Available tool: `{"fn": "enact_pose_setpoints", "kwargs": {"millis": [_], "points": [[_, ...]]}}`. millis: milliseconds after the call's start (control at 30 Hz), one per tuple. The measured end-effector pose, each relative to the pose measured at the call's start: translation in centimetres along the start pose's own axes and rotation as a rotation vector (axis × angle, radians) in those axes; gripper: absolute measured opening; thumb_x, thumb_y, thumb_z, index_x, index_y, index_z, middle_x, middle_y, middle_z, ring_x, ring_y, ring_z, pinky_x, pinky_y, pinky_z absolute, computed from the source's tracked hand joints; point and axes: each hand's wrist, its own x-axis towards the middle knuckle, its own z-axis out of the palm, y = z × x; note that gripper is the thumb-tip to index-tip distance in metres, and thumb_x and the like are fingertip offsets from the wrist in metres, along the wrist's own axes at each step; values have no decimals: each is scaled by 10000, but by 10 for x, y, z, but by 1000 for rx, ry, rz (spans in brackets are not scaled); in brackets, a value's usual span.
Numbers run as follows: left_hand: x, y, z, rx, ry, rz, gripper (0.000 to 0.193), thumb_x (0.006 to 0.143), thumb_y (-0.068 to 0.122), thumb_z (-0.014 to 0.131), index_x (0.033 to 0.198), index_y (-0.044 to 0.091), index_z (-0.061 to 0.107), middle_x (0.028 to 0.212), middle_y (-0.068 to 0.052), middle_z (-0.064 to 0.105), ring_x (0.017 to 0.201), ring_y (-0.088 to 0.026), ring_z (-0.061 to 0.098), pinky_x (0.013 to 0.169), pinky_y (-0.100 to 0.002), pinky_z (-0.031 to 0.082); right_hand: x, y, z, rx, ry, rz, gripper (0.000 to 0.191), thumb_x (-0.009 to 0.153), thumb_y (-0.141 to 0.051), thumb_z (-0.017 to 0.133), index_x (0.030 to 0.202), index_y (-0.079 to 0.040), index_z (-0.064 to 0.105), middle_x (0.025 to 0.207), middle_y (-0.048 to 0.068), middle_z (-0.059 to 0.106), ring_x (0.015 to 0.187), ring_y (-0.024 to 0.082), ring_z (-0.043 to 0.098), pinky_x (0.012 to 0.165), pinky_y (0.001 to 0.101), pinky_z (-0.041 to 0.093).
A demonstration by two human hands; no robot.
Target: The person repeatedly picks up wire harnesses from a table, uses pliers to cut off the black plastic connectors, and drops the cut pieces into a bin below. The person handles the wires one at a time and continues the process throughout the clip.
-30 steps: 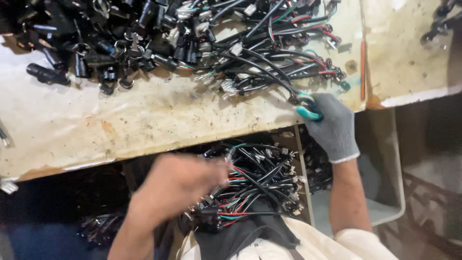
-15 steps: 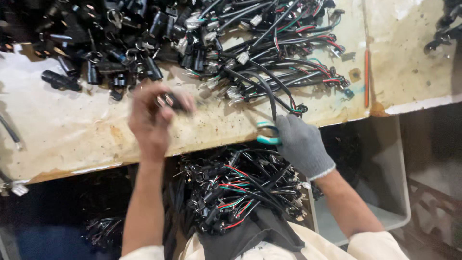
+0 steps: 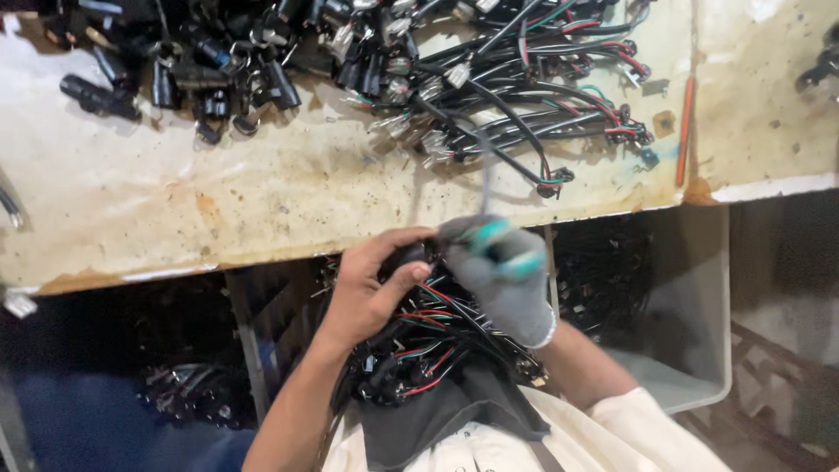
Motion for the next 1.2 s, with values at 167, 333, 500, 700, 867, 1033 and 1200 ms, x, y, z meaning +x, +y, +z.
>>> {"fn": "enact_pose_setpoints", "kwargs": {"millis": [167,333,500,700,867,1033,1200], "points": [[5,1,8,79,15,-28,346,951,111,751,1256,-2,634,1119,-158,748,986,-238,752,878,-320,574,1,-1,-4,-747,-151,-547,199,894,-33,683,1091,-58,683,841,98,651,690,262,669,625,347,517],[2,6,14,159,0,-105,369,916,133,761,1226,-13,627,1014,-172,738,896,-271,742,806,-331,574,4,5,-14,-462,-201,-112,200,864,-4,724,1060,-44,723,856,85,702,718,150,639,642,292,523],[-3,11,13,137,-4,-40,354,934,113,762,1230,-20,623,1070,-171,731,954,-256,733,863,-324,564,0,6,-14,-291,-138,-149,185,852,-27,700,1037,-34,710,874,38,734,723,86,667,667,248,554],[-4,8,5,-90,-46,-135,315,912,96,735,1209,6,681,1000,-84,758,885,-150,700,857,-276,552,-6,-14,-2,807,78,-365,164,957,-210,681,903,-84,590,690,12,482,544,104,410,532,293,365],[-15,-1,5,-86,-12,-14,332,908,125,731,1199,-17,658,1096,-108,742,960,-138,688,905,-273,538,3,-22,19,859,-171,-238,208,983,-213,672,913,-137,491,665,13,362,565,154,308,562,335,297],[-20,-5,0,-46,20,-115,343,875,137,780,1165,-18,683,942,-67,731,827,-116,672,794,-260,544,14,-8,30,981,-52,-85,144,943,-185,627,951,-153,487,678,-23,327,538,107,279,488,304,277],[2,51,-4,-669,-141,-333,680,879,260,692,1491,4,539,981,-42,739,805,-86,637,711,-212,480,59,-7,14,742,46,-20,93,936,-95,626,997,-83,557,672,-16,424,518,81,346,444,262,272]]}}
